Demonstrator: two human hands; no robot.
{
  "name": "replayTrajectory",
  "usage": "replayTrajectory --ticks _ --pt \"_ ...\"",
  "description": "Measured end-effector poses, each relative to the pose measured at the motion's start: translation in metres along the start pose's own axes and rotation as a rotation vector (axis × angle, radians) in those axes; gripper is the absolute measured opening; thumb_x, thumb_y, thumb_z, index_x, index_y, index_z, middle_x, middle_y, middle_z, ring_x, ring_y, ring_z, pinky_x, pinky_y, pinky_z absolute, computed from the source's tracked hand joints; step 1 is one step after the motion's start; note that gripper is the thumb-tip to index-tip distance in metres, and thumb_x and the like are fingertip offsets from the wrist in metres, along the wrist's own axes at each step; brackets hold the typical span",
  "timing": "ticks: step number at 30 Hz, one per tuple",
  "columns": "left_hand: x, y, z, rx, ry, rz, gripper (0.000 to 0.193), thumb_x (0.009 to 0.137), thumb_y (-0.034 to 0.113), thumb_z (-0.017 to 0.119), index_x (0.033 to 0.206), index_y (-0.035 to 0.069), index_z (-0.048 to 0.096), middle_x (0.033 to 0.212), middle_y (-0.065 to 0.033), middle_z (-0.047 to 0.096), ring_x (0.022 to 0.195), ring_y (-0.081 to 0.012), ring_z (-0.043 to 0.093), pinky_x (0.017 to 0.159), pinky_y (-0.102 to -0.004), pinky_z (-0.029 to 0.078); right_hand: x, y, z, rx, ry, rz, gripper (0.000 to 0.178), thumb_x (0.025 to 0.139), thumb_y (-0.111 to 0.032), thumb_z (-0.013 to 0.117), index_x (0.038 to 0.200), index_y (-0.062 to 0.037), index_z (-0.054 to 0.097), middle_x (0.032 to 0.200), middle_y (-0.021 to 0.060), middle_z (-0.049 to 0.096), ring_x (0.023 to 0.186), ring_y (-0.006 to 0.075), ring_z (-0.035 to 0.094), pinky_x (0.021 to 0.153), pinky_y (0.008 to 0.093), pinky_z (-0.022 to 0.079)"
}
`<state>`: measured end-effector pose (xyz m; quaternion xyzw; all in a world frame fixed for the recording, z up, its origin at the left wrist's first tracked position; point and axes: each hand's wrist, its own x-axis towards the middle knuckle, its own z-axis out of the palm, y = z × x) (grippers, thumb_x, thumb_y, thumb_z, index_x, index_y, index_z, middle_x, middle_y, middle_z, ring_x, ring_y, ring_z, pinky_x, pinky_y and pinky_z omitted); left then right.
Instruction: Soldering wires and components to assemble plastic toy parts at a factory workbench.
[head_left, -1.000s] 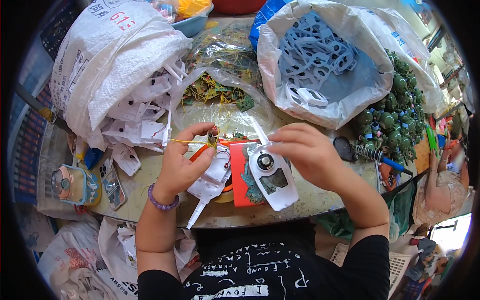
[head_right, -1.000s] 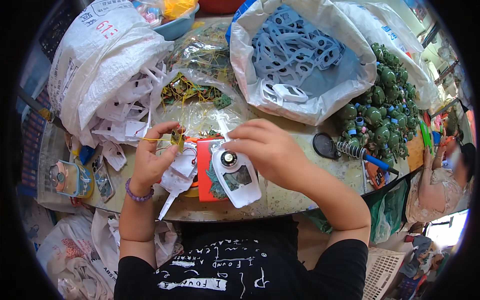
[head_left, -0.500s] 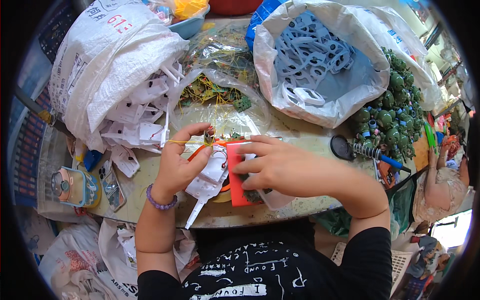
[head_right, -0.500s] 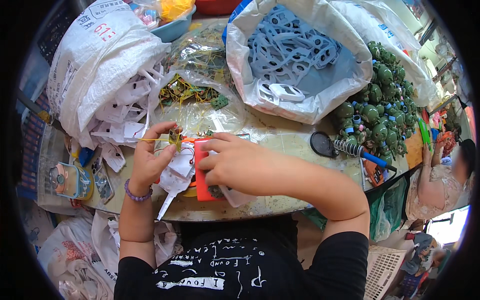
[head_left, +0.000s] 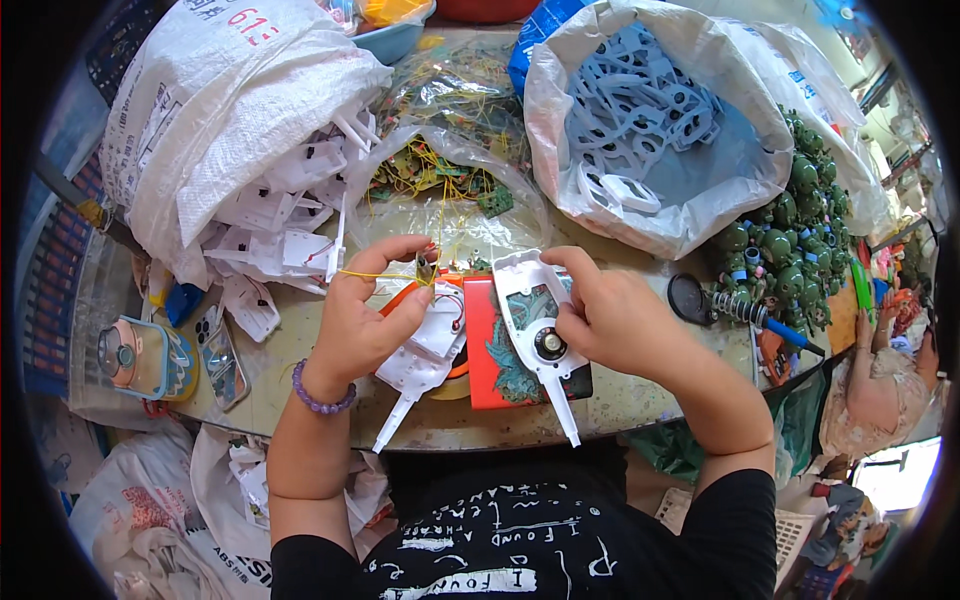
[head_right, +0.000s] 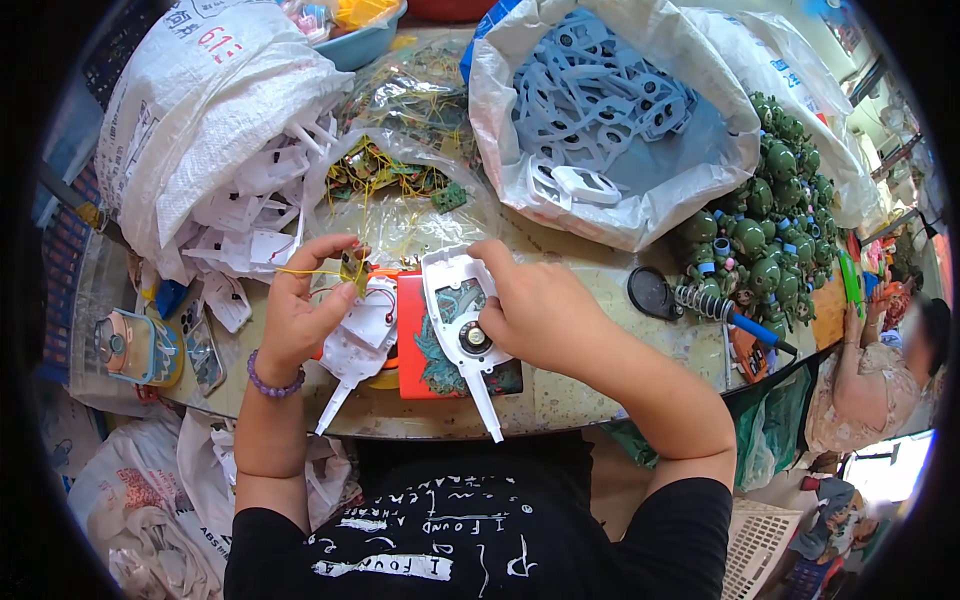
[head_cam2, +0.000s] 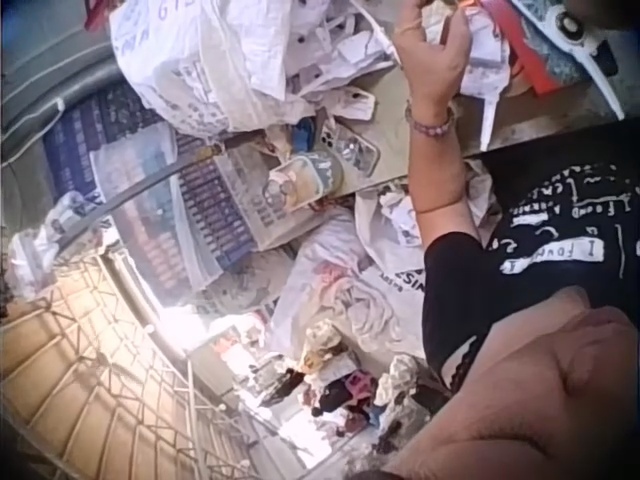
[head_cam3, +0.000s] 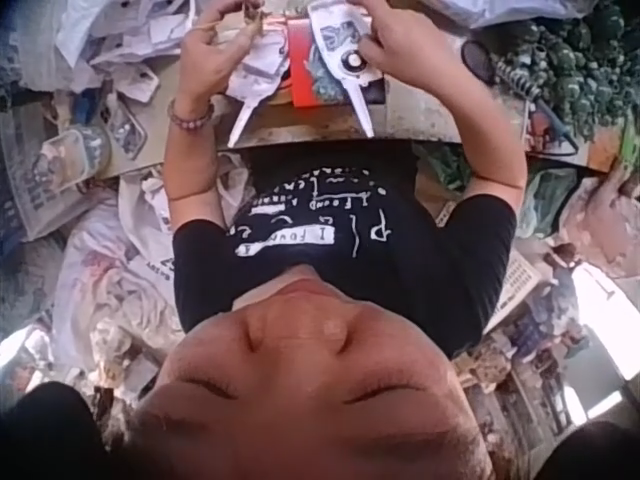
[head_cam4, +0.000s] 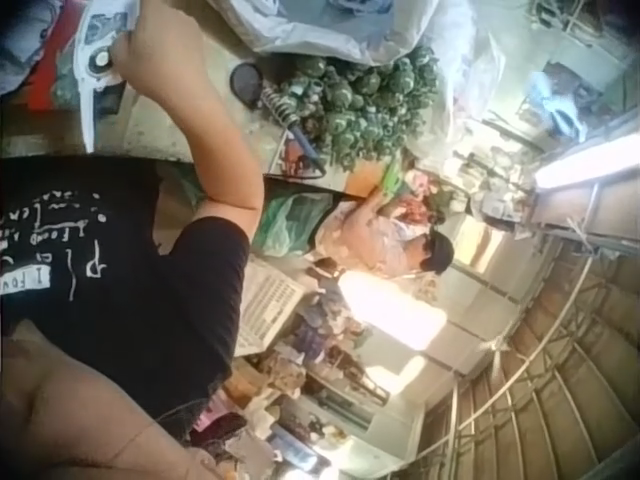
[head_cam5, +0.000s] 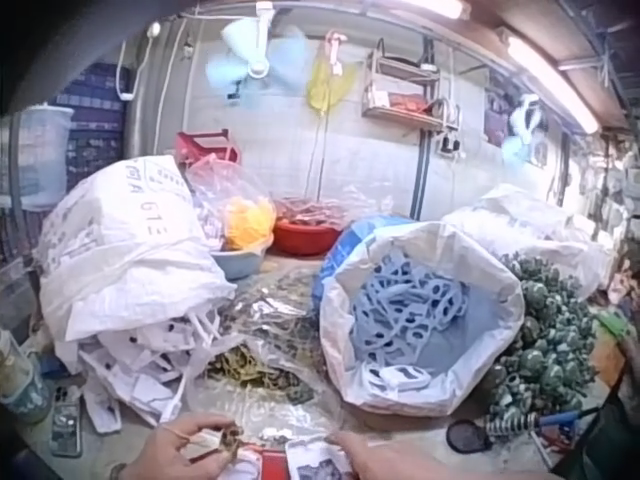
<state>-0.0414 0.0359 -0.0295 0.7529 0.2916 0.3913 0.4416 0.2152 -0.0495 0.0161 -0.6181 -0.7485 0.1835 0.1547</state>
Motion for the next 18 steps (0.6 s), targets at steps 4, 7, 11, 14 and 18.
replayTrajectory --ticks 4,7,11,14,18 --pt "-0.001 -0.006 -0.003 0.033 0.013 0.034 0.045 0.078 0.005 0.060 0.123 -0.001 0.054 0.117 -0.0109 0.061 0.113 -0.0181 0.054 0.101 -0.0327 0.038 0.003 -0.005 -0.002 -0.030 0.227 -0.076 0.034 0.081 -0.017 0.068 0.110 -0.0030 0.058 0.057 0.0084 0.055 0.052 0.0215 0.056 0.052 0.0335 0.044" --pt "-0.002 -0.001 0.000 0.090 -0.025 0.094 0.044 0.078 0.008 0.061 0.121 0.000 0.056 0.115 -0.0106 0.061 0.111 -0.0191 0.055 0.100 -0.0333 0.039 0.021 -0.004 -0.007 0.168 0.350 -0.188 0.032 0.080 -0.018 0.073 0.106 -0.0012 0.063 0.069 0.0064 0.058 0.056 0.0122 0.055 0.054 0.0264 0.044" --pt "-0.006 0.000 0.003 0.112 0.043 0.130 0.042 0.073 0.012 0.066 0.114 0.004 0.061 0.105 -0.0103 0.065 0.100 -0.0268 0.058 0.093 -0.0369 0.041 0.060 -0.025 -0.003 0.764 0.007 0.019 0.042 0.082 -0.017 0.074 0.117 0.0019 0.061 0.097 0.0078 0.066 0.072 0.0059 0.058 0.061 0.0209 0.047" --pt "-0.002 0.003 0.002 0.132 0.008 0.165 0.042 0.072 0.012 0.067 0.114 0.005 0.061 0.104 -0.0102 0.065 0.099 -0.0276 0.058 0.093 -0.0373 0.040 0.072 -0.036 -0.001 0.978 -0.152 -0.024 0.029 0.085 -0.016 0.071 0.108 0.0020 0.066 0.090 0.0054 0.066 0.076 0.0074 0.058 0.064 0.0227 0.047" --pt "-0.002 0.001 0.006 0.130 0.069 0.156 0.044 0.071 0.012 0.068 0.114 0.005 0.061 0.104 -0.0115 0.064 0.098 -0.0290 0.057 0.091 -0.0381 0.040 0.071 -0.062 -0.009 0.491 0.018 -0.455 0.014 0.082 -0.012 0.070 0.094 -0.0034 0.070 0.083 0.0089 0.066 0.074 0.0200 0.062 0.067 0.0304 0.049"
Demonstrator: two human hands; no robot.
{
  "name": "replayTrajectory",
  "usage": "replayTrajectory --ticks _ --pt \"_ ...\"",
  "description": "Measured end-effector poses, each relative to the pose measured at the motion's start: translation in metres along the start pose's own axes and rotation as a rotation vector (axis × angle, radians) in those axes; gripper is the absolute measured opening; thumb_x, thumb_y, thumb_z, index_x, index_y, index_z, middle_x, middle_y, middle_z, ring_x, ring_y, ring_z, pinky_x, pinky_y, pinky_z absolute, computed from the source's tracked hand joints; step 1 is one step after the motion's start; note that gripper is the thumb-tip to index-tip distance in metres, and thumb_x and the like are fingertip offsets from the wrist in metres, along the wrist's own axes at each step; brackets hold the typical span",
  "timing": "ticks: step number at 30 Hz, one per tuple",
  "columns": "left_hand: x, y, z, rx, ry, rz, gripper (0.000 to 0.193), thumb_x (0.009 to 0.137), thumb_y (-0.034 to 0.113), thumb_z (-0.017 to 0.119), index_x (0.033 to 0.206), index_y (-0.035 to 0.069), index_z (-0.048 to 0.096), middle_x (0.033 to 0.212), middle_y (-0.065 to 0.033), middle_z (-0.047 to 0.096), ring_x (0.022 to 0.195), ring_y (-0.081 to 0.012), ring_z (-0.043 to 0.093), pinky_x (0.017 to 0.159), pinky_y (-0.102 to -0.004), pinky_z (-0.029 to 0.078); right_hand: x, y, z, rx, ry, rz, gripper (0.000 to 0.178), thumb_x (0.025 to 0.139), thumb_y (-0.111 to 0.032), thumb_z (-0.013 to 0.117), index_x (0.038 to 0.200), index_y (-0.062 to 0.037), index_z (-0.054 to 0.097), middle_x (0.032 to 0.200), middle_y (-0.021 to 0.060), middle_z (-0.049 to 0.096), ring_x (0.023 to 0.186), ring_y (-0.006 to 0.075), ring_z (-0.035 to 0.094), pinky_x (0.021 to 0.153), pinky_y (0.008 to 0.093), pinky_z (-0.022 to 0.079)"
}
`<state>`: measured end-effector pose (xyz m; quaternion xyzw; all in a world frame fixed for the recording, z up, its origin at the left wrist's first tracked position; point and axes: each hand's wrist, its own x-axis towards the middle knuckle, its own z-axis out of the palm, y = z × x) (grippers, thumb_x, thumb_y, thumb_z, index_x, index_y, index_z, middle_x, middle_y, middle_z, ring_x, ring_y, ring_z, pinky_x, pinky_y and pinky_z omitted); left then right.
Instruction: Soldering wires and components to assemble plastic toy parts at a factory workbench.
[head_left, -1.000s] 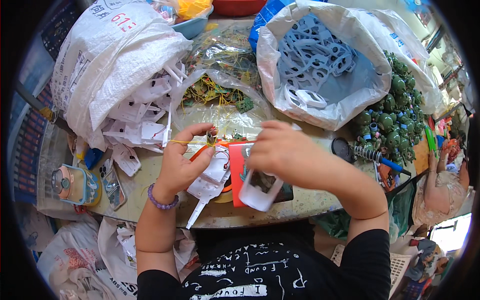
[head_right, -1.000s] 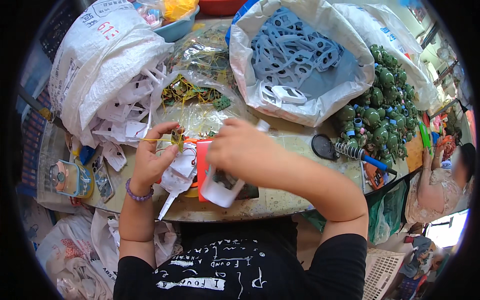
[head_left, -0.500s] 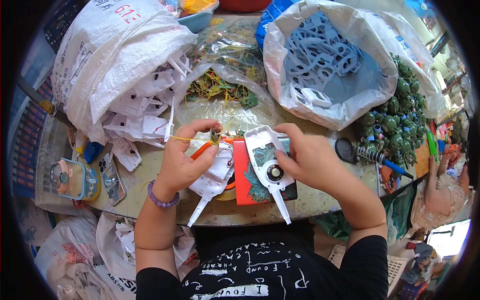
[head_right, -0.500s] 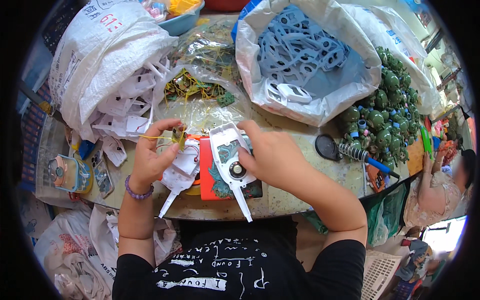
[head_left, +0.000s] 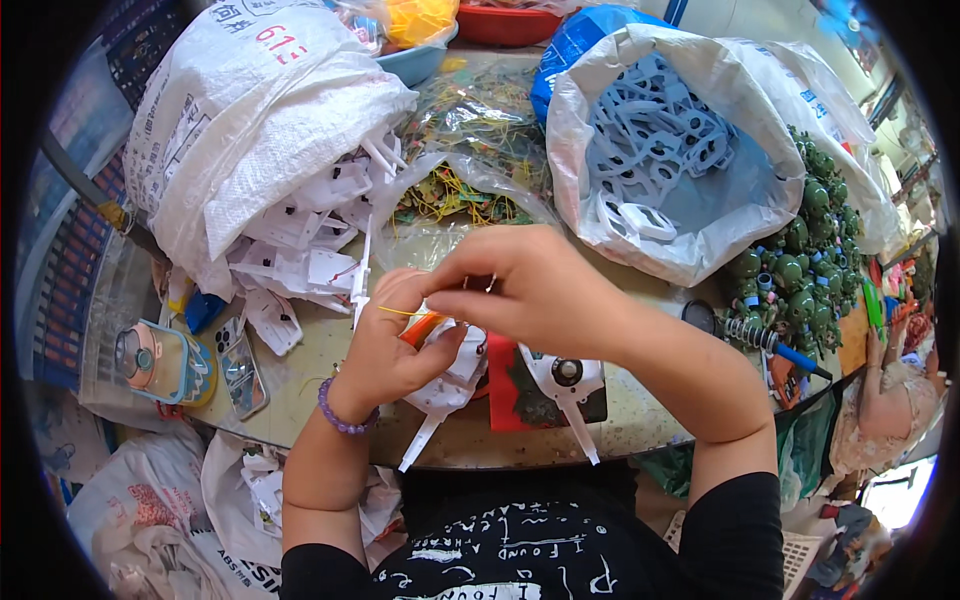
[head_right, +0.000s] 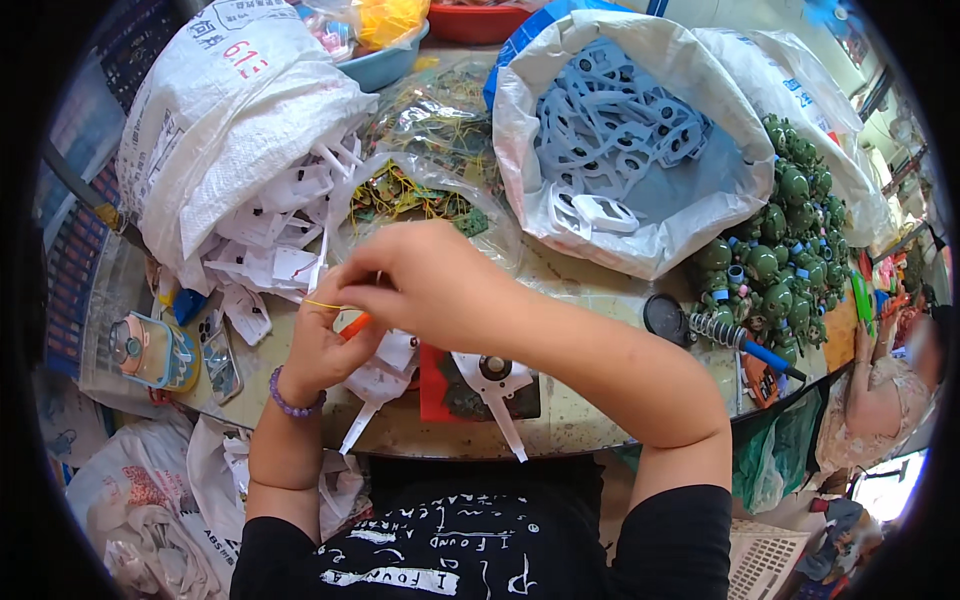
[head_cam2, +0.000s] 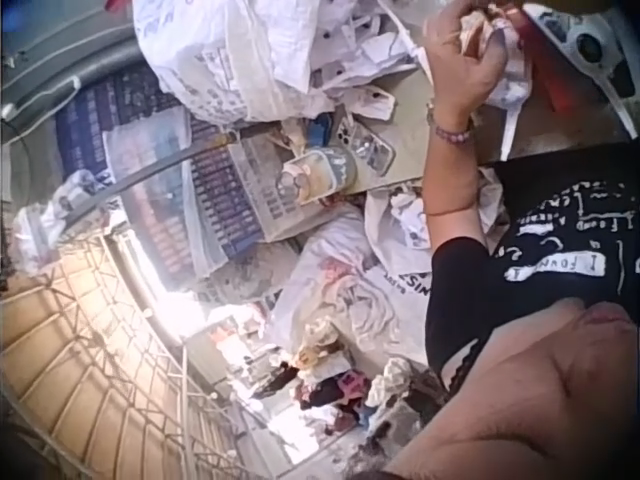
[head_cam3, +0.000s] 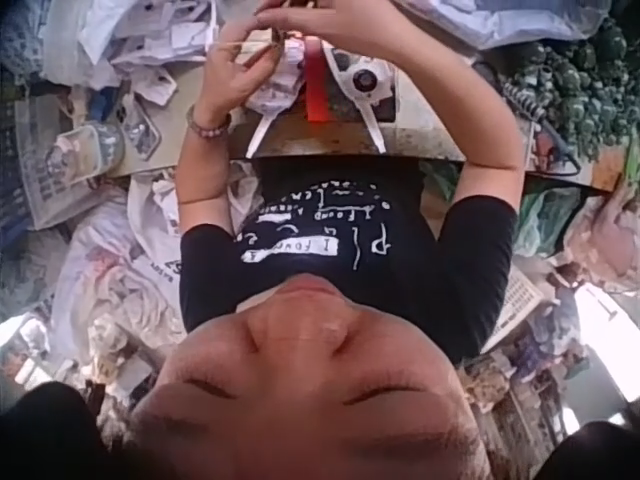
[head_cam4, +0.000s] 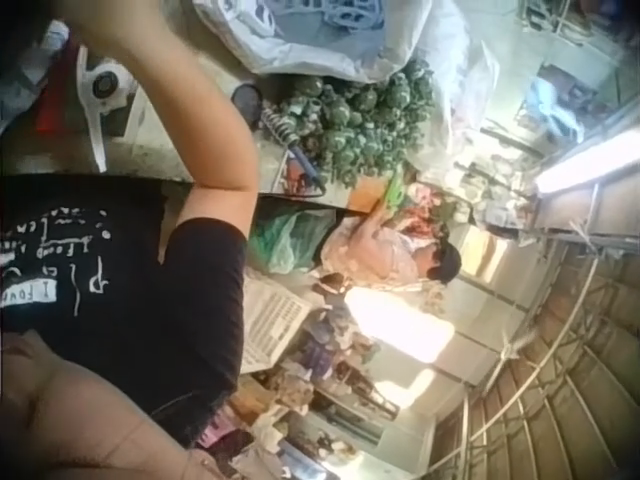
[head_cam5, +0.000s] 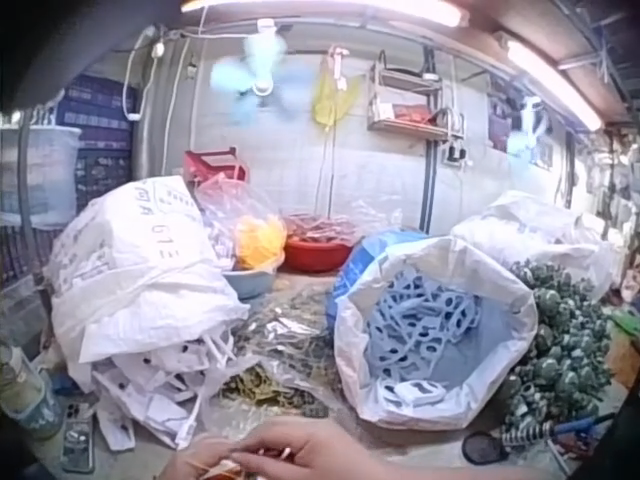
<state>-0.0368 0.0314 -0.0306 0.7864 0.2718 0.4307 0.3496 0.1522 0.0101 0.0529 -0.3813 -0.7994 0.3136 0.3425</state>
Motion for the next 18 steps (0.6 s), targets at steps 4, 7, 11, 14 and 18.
replayTrajectory --ticks 4,7,11,14,18 --pt "-0.006 -0.009 -0.003 -0.007 -0.054 -0.039 0.043 0.069 0.009 0.067 0.111 0.005 0.061 0.105 -0.0104 0.063 0.098 -0.0292 0.056 0.092 -0.0392 0.039 0.011 -0.005 0.015 -0.301 -0.059 -0.058 0.015 0.076 -0.013 0.071 0.088 -0.0033 0.069 0.084 0.0122 0.065 0.078 0.0300 0.063 0.068 0.0352 0.050" --pt "0.003 -0.001 -0.004 0.040 -0.033 0.036 0.042 0.069 0.009 0.067 0.110 0.004 0.060 0.105 -0.0108 0.063 0.099 -0.0296 0.056 0.093 -0.0395 0.039 0.009 0.000 0.011 -0.306 -0.007 -0.077 0.016 0.074 -0.013 0.072 0.087 -0.0032 0.069 0.082 0.0130 0.065 0.075 0.0310 0.063 0.068 0.0353 0.051" --pt "0.000 0.006 -0.005 0.023 0.043 -0.111 0.039 0.071 0.009 0.066 0.110 0.003 0.060 0.107 -0.0123 0.063 0.104 -0.0272 0.057 0.096 -0.0389 0.040 -0.011 0.002 -0.007 0.107 0.059 0.150 0.012 0.081 -0.009 0.070 0.089 -0.0005 0.068 0.082 0.0077 0.067 0.074 0.0163 0.064 0.068 0.0270 0.050" --pt "0.000 -0.001 -0.007 -0.083 0.051 -0.175 0.038 0.074 0.008 0.065 0.110 0.000 0.059 0.112 -0.0128 0.063 0.111 -0.0247 0.055 0.099 -0.0359 0.040 -0.024 0.011 -0.011 0.374 0.116 0.309 0.012 0.086 -0.005 0.068 0.095 0.0029 0.068 0.085 0.0016 0.068 0.079 0.0055 0.061 0.069 0.0205 0.050" --pt "0.006 0.014 0.002 0.138 0.265 -0.047 0.038 0.076 0.008 0.064 0.113 0.001 0.059 0.114 -0.0149 0.062 0.111 -0.0259 0.058 0.101 -0.0364 0.039 -0.035 0.018 -0.004 0.356 0.101 0.322 0.015 0.083 -0.004 0.070 0.097 0.0013 0.069 0.086 0.0036 0.069 0.080 0.0093 0.063 0.072 0.0235 0.051"
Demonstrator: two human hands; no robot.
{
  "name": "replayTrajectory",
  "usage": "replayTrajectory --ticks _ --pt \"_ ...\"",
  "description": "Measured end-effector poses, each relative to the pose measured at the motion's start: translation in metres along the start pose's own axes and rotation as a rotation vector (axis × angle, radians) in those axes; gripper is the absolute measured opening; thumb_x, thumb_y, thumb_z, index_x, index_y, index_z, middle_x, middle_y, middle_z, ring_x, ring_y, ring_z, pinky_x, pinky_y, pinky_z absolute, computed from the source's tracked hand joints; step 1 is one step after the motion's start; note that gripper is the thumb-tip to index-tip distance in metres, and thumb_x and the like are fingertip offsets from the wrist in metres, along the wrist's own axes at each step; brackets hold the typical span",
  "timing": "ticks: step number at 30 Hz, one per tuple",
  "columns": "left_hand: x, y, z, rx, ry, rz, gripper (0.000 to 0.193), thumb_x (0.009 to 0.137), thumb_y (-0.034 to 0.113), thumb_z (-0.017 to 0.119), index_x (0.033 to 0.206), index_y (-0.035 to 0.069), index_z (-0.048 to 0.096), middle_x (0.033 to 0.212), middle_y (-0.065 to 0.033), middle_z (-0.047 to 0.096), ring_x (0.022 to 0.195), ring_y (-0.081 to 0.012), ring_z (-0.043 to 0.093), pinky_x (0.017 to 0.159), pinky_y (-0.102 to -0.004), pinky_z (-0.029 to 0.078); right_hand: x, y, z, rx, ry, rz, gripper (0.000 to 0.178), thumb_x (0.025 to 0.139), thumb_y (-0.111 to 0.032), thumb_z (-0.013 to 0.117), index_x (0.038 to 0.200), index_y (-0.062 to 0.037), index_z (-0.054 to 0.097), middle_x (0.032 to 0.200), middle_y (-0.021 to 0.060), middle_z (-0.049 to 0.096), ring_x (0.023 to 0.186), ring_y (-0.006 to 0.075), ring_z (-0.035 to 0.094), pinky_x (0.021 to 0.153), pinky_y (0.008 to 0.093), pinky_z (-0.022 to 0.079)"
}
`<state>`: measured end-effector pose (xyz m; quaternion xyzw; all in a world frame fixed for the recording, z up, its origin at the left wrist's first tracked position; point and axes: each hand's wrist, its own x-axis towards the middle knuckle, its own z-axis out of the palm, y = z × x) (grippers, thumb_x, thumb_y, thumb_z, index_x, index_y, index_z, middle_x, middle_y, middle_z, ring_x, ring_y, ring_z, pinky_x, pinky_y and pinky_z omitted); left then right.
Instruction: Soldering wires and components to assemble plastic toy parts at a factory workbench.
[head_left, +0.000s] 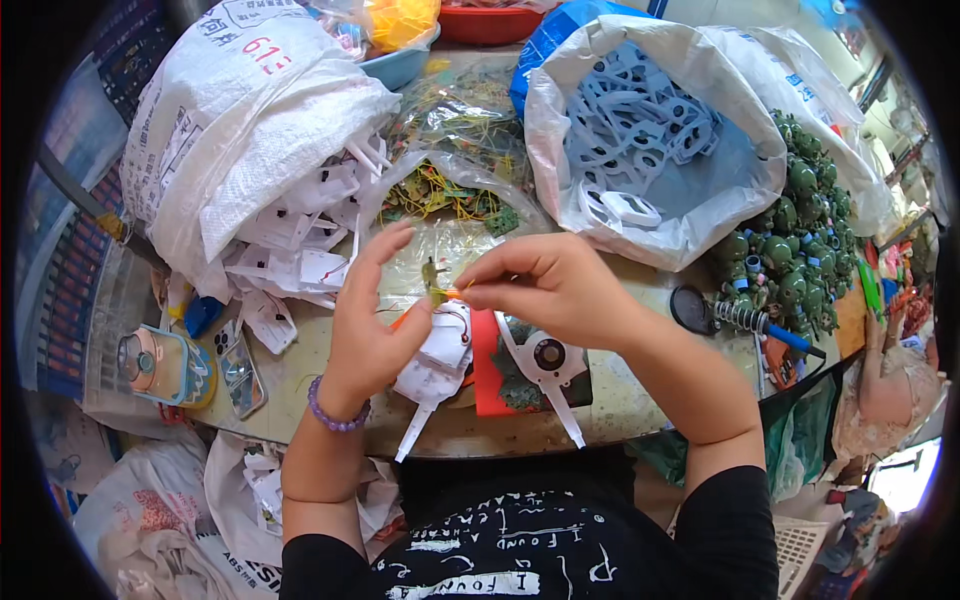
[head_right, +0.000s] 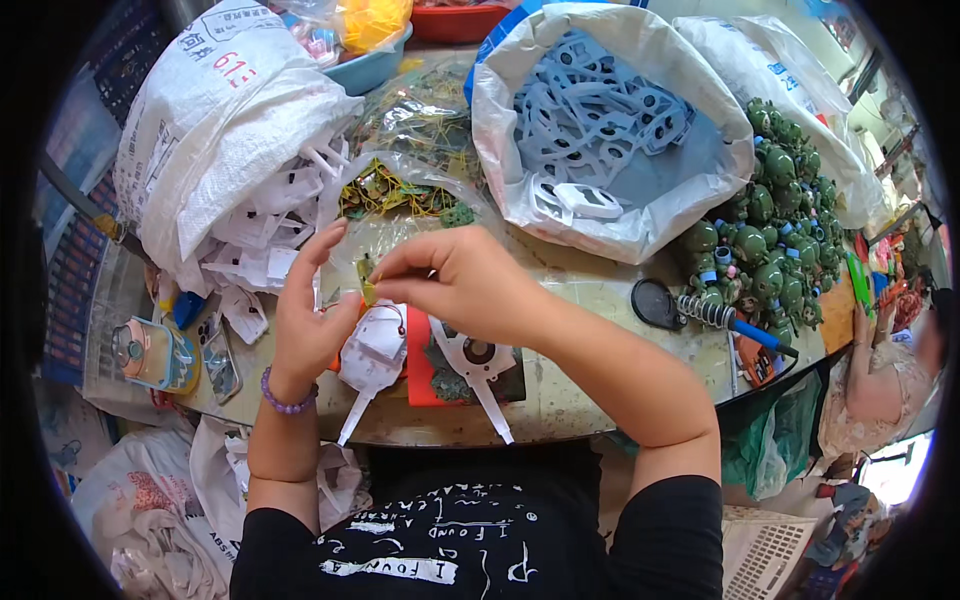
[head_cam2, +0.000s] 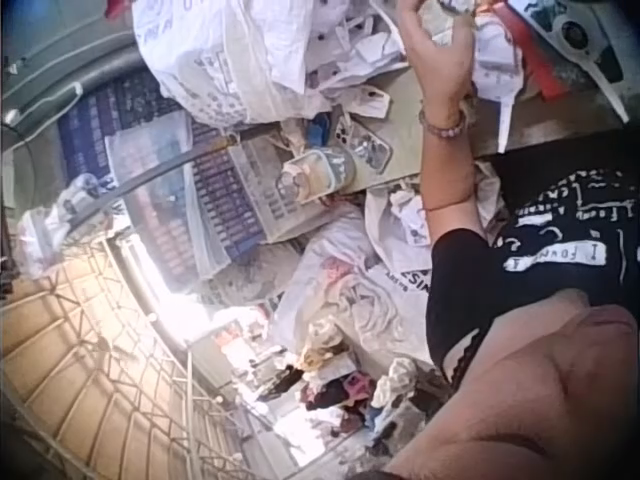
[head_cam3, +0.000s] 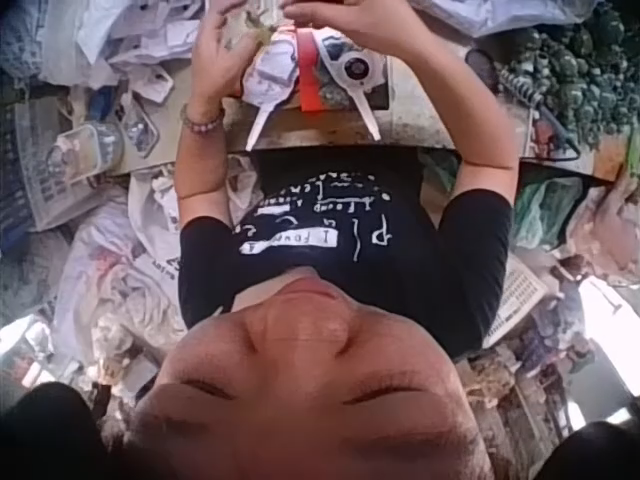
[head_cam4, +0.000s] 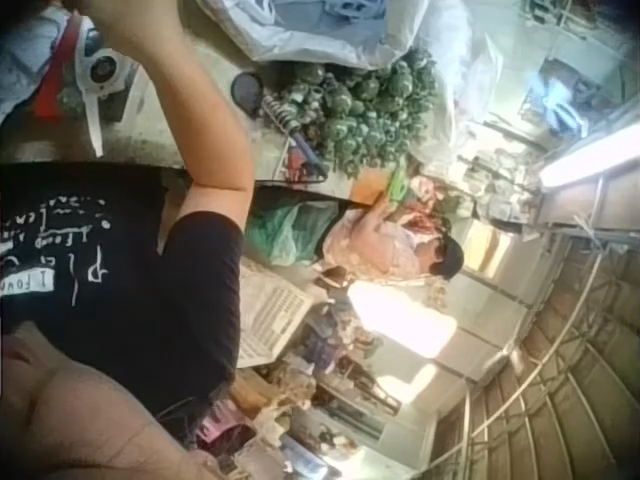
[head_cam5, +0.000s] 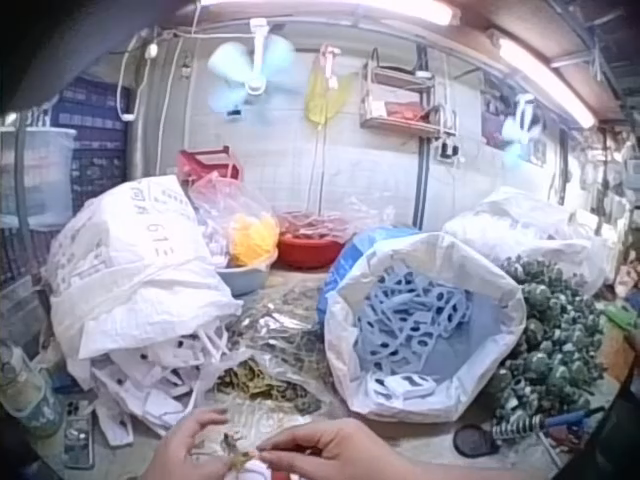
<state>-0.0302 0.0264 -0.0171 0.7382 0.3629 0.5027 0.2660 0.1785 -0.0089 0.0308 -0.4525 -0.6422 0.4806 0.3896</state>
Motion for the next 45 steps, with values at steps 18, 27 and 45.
replayTrajectory --ticks 18,27,45 --pt "0.009 0.045 0.013 -0.244 -0.331 -0.166 0.016 0.082 0.009 0.071 0.096 0.000 0.072 0.084 -0.0089 0.070 0.076 -0.0138 0.063 0.068 -0.0262 0.047 -0.030 0.006 0.000 0.180 0.214 -0.105 0.012 0.087 -0.005 0.065 0.097 0.0008 0.065 0.082 0.0042 0.067 0.073 0.0076 0.061 0.065 0.0231 0.049" --pt "0.007 0.044 0.013 0.093 -0.456 0.215 0.009 0.076 0.005 0.071 0.085 0.007 0.070 0.082 -0.0035 0.069 0.074 -0.0191 0.063 0.082 -0.0315 0.041 -0.073 0.016 -0.016 -0.444 0.338 -0.406 0.018 0.080 -0.003 0.072 0.098 -0.0011 0.067 0.096 0.0082 0.067 0.086 0.0161 0.064 0.073 0.0289 0.051" --pt "0.000 0.035 0.010 0.248 -0.444 0.417 0.008 0.078 0.007 0.070 0.084 0.006 0.065 0.079 -0.0054 0.068 0.070 -0.0240 0.062 0.078 -0.0386 0.046 -0.124 0.012 0.015 -1.076 0.247 -0.258 0.029 0.072 -0.020 0.072 0.098 -0.0073 0.067 0.093 0.0052 0.062 0.083 0.0247 0.058 0.076 0.0372 0.042"
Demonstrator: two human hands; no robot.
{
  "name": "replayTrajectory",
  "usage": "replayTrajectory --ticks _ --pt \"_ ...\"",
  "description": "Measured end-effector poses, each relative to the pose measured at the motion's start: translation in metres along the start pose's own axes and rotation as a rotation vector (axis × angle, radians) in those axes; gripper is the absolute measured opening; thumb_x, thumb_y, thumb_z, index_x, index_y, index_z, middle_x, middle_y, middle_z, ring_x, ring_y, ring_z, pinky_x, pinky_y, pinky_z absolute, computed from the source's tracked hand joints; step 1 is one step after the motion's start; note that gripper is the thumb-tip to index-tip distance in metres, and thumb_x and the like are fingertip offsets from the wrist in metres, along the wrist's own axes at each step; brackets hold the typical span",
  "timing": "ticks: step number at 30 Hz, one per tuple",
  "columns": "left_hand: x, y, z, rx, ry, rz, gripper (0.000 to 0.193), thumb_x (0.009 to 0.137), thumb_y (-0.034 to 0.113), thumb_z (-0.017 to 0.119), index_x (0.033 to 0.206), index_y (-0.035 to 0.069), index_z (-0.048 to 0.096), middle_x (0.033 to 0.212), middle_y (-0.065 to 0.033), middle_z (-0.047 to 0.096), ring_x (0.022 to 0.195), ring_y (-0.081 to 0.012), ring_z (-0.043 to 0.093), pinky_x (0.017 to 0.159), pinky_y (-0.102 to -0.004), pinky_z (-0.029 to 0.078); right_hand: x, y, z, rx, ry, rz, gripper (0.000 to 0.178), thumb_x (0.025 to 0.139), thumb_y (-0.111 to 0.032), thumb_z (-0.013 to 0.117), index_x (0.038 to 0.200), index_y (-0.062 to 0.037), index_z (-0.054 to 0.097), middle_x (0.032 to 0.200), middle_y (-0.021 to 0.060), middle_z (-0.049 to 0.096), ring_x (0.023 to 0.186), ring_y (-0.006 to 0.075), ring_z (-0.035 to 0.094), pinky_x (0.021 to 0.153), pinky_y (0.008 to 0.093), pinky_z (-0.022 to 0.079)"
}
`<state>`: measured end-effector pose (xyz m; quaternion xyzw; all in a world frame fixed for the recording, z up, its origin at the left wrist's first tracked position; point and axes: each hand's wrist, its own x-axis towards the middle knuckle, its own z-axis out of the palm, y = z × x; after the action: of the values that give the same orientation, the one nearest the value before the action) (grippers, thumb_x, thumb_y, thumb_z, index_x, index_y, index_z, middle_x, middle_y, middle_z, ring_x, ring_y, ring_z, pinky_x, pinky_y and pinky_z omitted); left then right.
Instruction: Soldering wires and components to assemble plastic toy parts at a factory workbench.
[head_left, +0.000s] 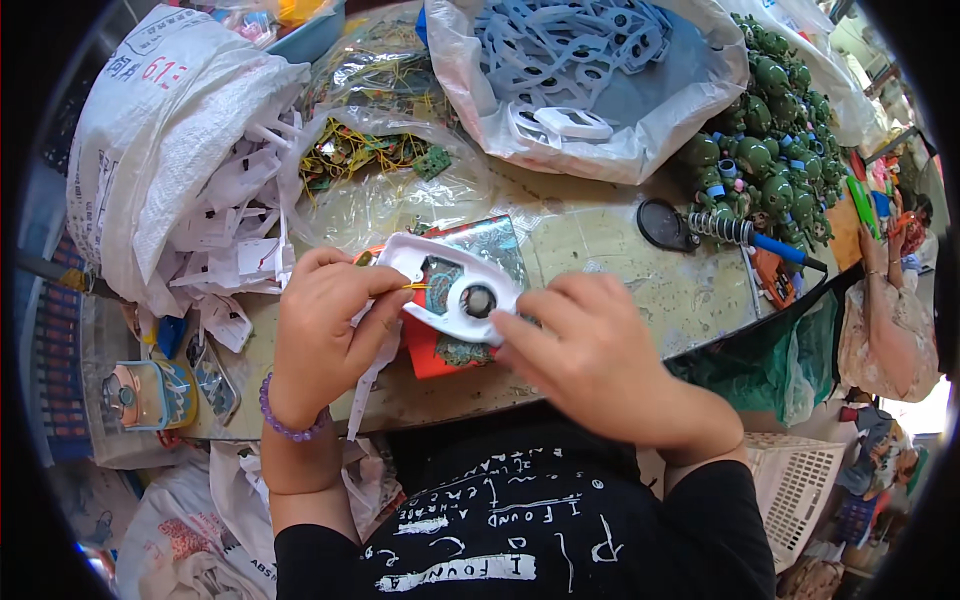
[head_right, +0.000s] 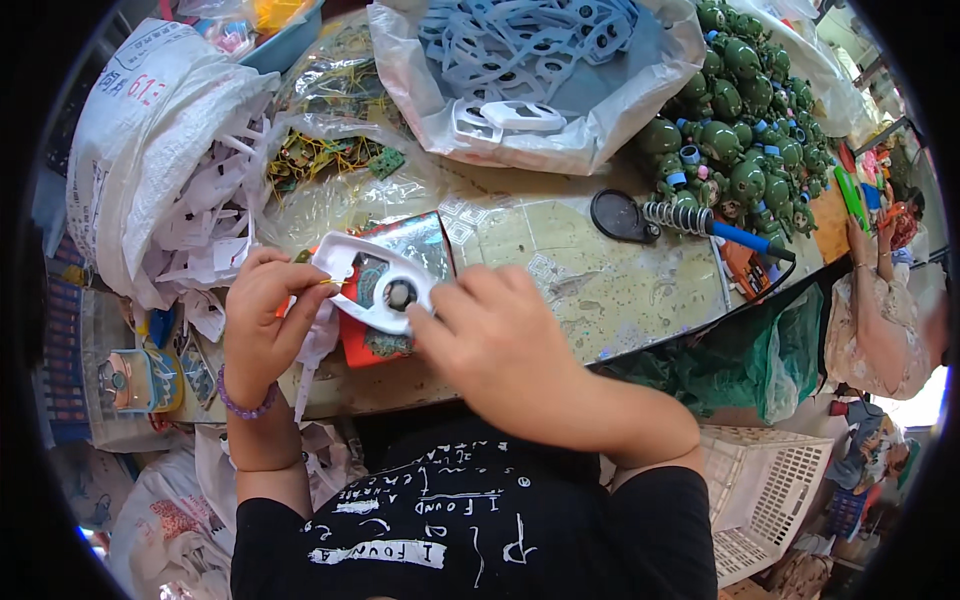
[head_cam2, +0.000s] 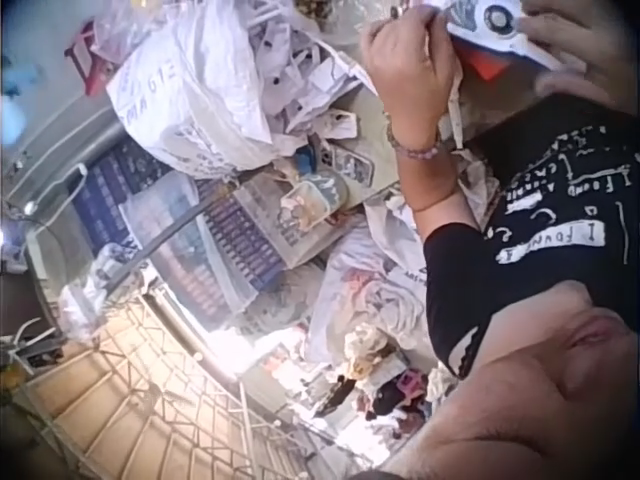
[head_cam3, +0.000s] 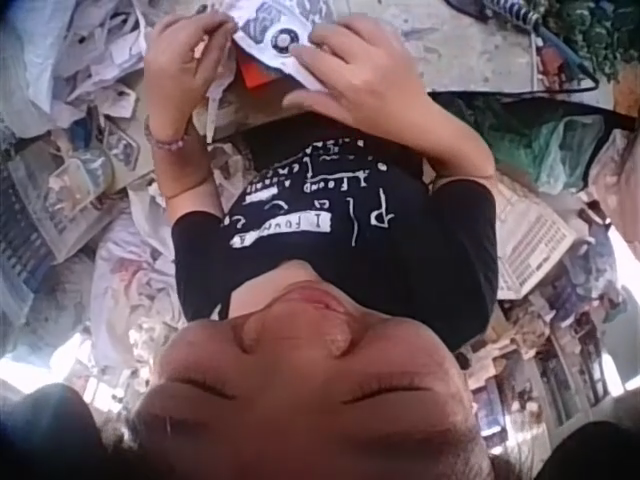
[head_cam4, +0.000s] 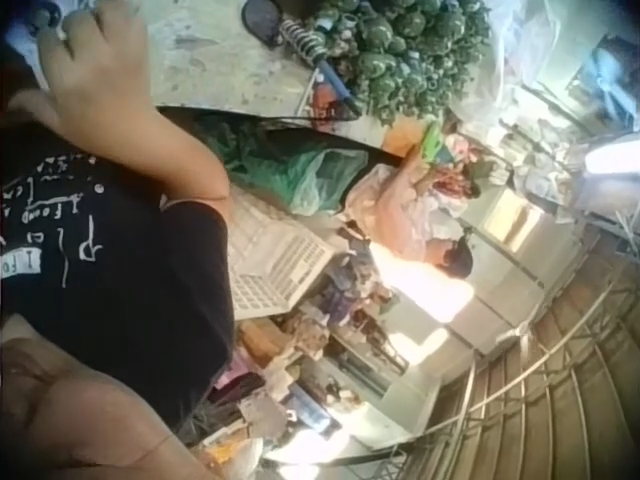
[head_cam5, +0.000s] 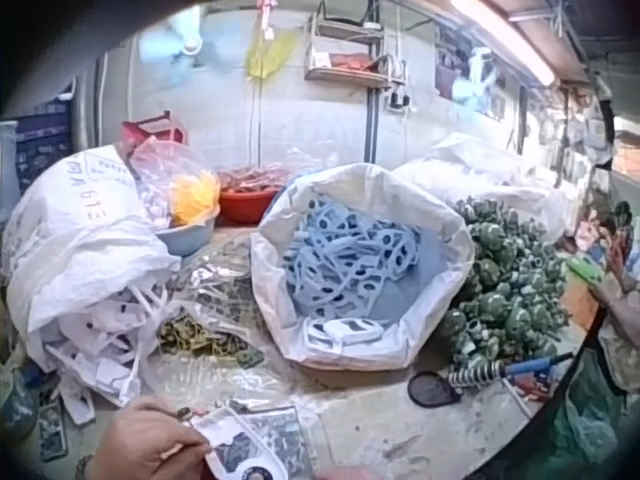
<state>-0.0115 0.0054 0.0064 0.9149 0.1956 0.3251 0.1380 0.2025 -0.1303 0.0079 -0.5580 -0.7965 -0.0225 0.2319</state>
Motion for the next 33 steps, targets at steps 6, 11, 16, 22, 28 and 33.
replayTrajectory --ticks 6,11,16,22,28,33 --pt "-0.007 -0.009 -0.004 -0.047 0.080 -0.055 0.010 0.076 0.005 0.071 0.085 0.008 0.068 0.079 -0.0043 0.068 0.067 -0.0217 0.060 0.076 -0.0346 0.044 0.025 0.054 0.007 -0.166 -0.022 -0.089 0.022 0.071 -0.008 0.064 0.092 -0.0111 0.069 0.096 0.0056 0.066 0.089 0.0237 0.060 0.081 0.0375 0.045" --pt "0.001 -0.003 0.012 -0.199 0.041 0.016 0.013 0.072 0.006 0.074 0.084 0.005 0.067 0.087 -0.0063 0.069 0.091 -0.0260 0.066 0.084 -0.0402 0.049 0.055 0.067 0.016 -0.013 0.058 -0.342 0.017 0.069 -0.008 0.063 0.086 -0.0093 0.069 0.102 0.0044 0.066 0.096 0.0253 0.060 0.082 0.0360 0.049" --pt "0.002 0.000 0.023 -0.068 -0.047 0.023 0.009 0.072 0.007 0.073 0.080 0.008 0.067 0.097 -0.0059 0.071 0.104 -0.0268 0.064 0.094 -0.0452 0.043 0.070 0.067 0.028 0.064 0.064 -0.413 0.016 0.070 -0.008 0.064 0.085 -0.0069 0.067 0.102 0.0050 0.066 0.098 0.0258 0.061 0.081 0.0352 0.050" --pt "0.004 0.007 0.030 0.012 -0.040 -0.031 0.008 0.072 0.008 0.073 0.078 0.009 0.067 0.091 -0.0029 0.072 0.098 -0.0209 0.067 0.098 -0.0451 0.038 0.048 0.062 0.030 0.132 0.280 -0.284 0.022 0.071 0.001 0.065 0.092 -0.0052 0.067 0.104 0.0093 0.066 0.096 0.0280 0.062 0.079 0.0351 0.051" --pt "0.004 0.011 0.025 -0.008 -0.041 -0.060 0.007 0.073 0.006 0.072 0.078 0.008 0.067 0.091 -0.0037 0.072 0.098 -0.0222 0.066 0.100 -0.0467 0.036 -0.074 0.064 0.038 0.547 0.931 0.411 0.019 0.089 0.006 0.053 0.106 -0.0002 0.054 0.079 0.0063 0.055 0.066 0.0114 0.050 0.059 0.0229 0.042" --pt "0.005 0.013 0.027 0.016 -0.027 -0.074 0.007 0.074 0.008 0.072 0.078 0.009 0.067 0.091 -0.0027 0.072 0.097 -0.0216 0.067 0.100 -0.0476 0.036 -0.107 0.095 0.012 0.778 1.234 0.801 0.022 0.092 -0.002 0.053 0.114 -0.0023 0.049 0.076 -0.0001 0.050 0.058 0.0044 0.041 0.050 0.0210 0.034"
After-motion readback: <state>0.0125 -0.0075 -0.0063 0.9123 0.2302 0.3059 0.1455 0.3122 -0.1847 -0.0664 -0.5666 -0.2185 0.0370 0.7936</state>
